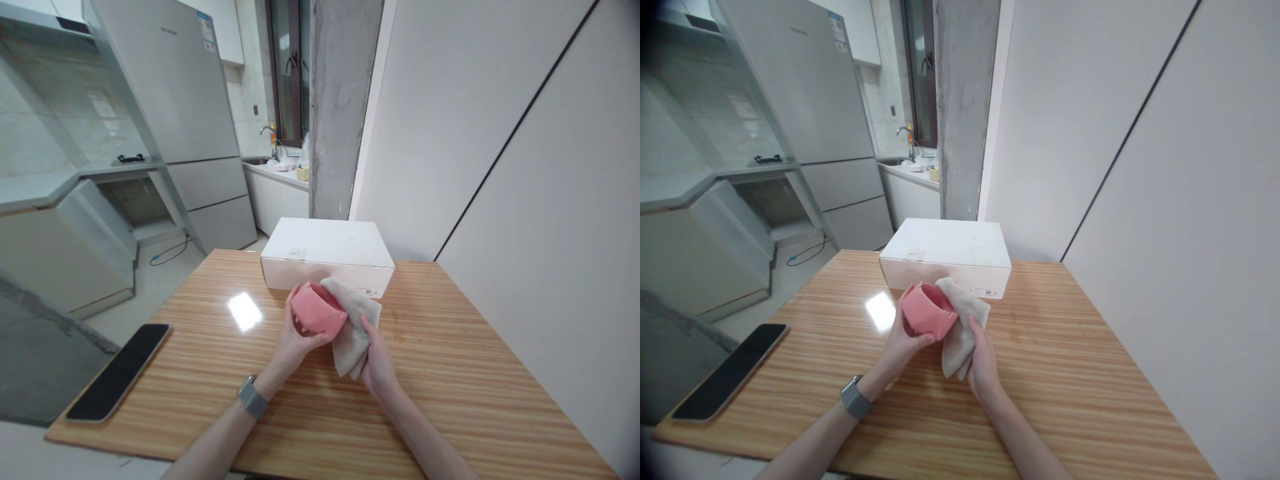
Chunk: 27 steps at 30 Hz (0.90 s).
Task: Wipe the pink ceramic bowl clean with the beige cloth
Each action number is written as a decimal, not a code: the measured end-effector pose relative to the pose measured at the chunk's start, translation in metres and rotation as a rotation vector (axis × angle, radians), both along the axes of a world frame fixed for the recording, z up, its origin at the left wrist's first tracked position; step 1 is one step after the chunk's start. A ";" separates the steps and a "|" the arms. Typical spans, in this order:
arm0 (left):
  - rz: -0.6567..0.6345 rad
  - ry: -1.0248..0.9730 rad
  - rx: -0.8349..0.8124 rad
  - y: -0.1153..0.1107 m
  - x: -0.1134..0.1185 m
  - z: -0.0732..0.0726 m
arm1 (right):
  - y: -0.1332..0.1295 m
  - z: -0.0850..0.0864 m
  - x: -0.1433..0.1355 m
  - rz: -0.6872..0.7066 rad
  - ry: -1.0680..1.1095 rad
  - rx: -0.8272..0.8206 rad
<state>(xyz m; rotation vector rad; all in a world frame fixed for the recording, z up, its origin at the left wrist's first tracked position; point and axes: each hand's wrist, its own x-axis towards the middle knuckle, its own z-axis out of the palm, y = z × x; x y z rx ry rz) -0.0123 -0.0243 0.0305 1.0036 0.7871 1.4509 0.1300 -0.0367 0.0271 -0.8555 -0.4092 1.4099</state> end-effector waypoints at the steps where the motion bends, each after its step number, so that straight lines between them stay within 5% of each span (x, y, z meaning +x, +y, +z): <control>1: -0.032 -0.020 -0.005 0.000 0.000 0.001 | 0.001 0.000 0.001 -0.004 0.002 -0.003; 7: -0.291 -0.244 -0.137 -0.002 -0.004 0.009 | 0.005 -0.002 0.006 -0.055 0.007 -0.025; 16: -0.392 -0.347 -0.149 0.000 -0.008 -0.007 | 0.002 0.001 0.006 -0.056 -0.079 0.022; 27: -0.124 -0.190 0.012 0.001 -0.004 0.000 | -0.001 -0.001 0.006 -0.029 -0.154 0.056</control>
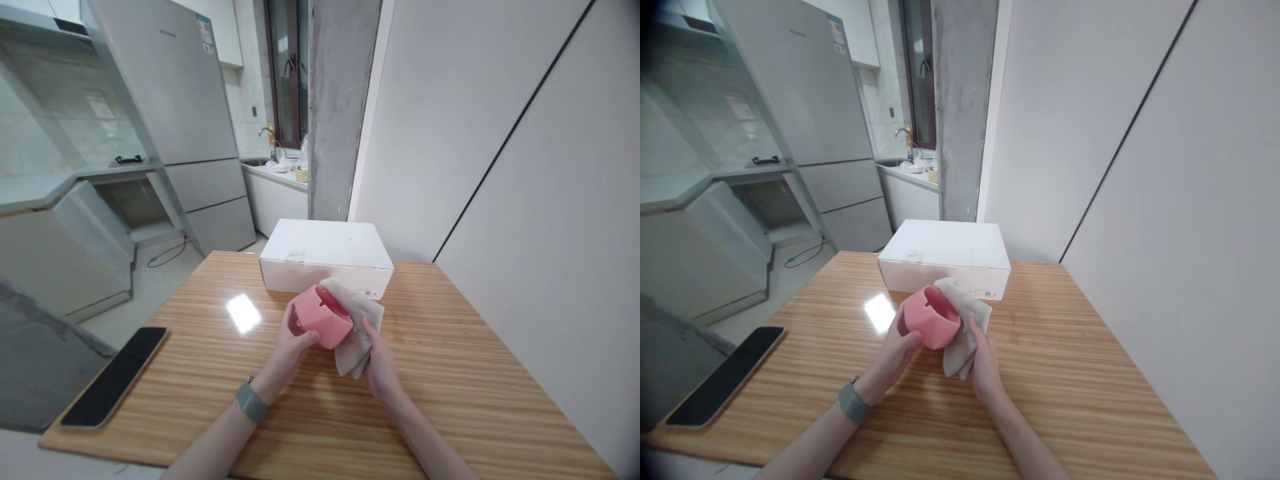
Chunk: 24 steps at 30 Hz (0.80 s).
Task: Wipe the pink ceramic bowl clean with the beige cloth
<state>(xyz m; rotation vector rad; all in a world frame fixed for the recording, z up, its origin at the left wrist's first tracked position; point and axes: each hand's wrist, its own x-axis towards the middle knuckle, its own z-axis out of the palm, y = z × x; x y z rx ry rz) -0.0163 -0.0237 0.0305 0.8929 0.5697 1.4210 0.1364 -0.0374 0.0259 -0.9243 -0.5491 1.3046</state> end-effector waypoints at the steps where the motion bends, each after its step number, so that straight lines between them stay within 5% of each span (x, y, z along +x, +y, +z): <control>1: 0.046 0.022 0.008 0.000 0.001 0.001 | -0.001 0.000 0.000 0.006 0.001 0.003; 8: 0.185 0.096 0.030 -0.004 0.004 0.007 | -0.002 0.001 -0.005 -0.010 0.016 -0.039; 17: -0.150 -0.080 -0.132 -0.006 0.003 0.014 | 0.000 0.000 -0.003 -0.051 0.018 -0.068; 24: -0.196 -0.159 -0.148 -0.003 -0.002 0.006 | 0.001 -0.001 -0.002 -0.048 -0.007 -0.030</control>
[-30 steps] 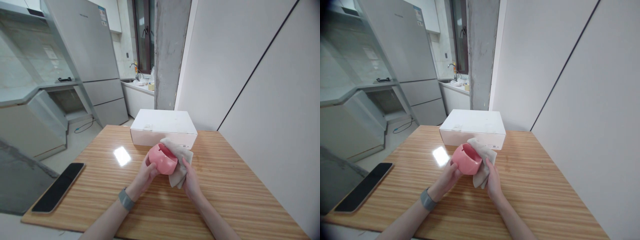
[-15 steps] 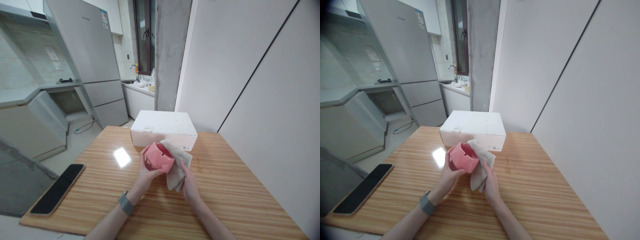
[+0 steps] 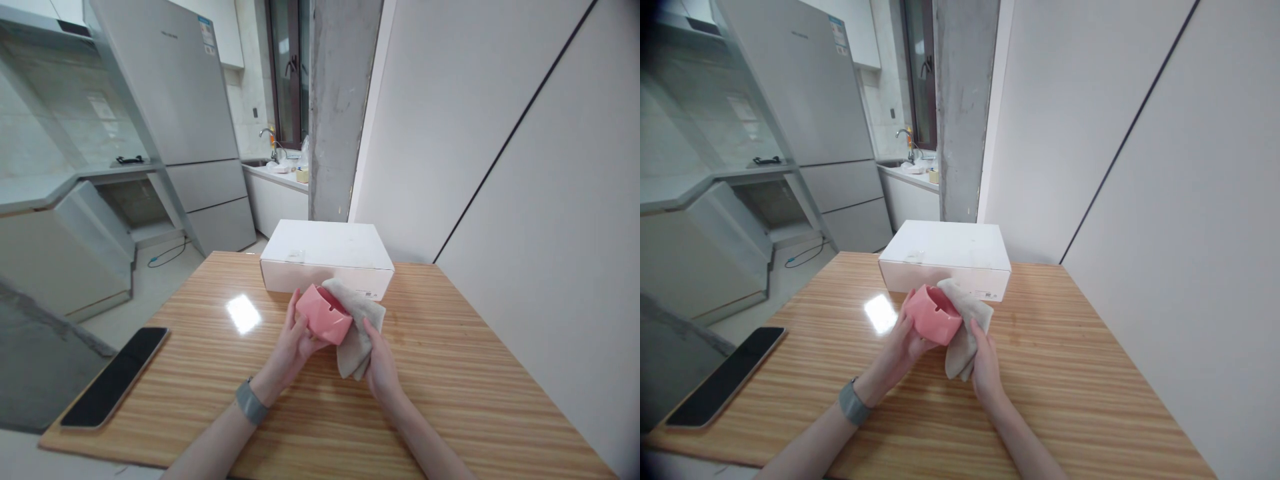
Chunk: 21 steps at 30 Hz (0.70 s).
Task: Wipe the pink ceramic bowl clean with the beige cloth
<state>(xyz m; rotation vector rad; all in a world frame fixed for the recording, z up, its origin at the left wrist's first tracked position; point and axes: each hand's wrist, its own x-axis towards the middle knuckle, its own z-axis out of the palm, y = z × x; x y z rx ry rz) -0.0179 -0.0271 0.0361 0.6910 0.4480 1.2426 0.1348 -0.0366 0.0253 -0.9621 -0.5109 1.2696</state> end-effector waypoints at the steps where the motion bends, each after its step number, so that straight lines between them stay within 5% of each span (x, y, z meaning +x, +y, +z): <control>1: -0.019 0.004 0.001 0.001 -0.001 -0.002 | 0.000 0.000 0.000 -0.004 -0.006 0.001; 9: 0.040 0.071 0.092 -0.001 -0.002 -0.003 | -0.001 0.000 0.002 0.037 -0.081 0.029; 21: 0.310 0.245 0.135 -0.001 0.006 0.002 | -0.001 -0.001 0.000 0.025 -0.077 0.030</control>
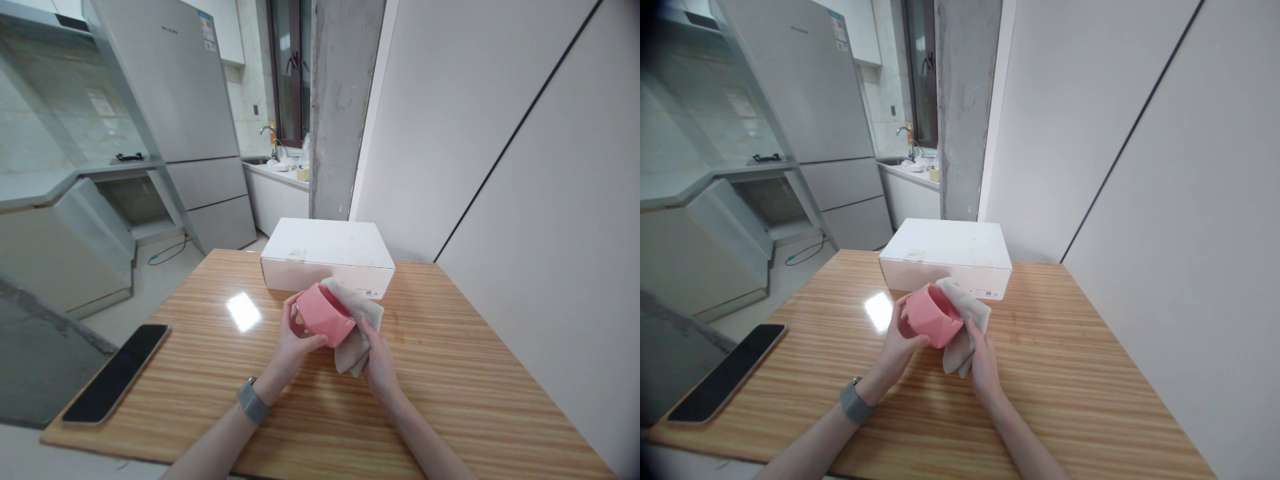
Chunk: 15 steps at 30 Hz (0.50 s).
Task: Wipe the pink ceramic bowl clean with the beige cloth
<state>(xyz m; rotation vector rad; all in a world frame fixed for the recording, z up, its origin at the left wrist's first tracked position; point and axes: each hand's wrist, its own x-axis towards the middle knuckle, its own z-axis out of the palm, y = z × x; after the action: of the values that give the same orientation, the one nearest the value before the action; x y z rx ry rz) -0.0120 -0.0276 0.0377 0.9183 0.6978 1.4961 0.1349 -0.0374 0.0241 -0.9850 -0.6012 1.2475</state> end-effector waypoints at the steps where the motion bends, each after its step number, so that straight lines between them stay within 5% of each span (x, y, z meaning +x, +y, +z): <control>1: 0.012 0.009 0.008 0.000 0.000 0.000 | 0.000 -0.001 0.000 -0.004 0.002 -0.008; 10: 0.050 -0.019 -0.034 -0.001 0.003 0.005 | -0.002 -0.008 -0.003 -0.021 0.037 -0.047; 15: -0.089 -0.117 -0.083 -0.003 0.001 0.006 | -0.002 -0.006 -0.002 -0.041 0.053 -0.036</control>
<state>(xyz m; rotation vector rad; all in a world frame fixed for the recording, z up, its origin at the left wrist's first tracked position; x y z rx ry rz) -0.0109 -0.0307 0.0439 0.7828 0.6215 1.4199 0.1328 -0.0389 0.0185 -0.9870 -0.5168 1.2478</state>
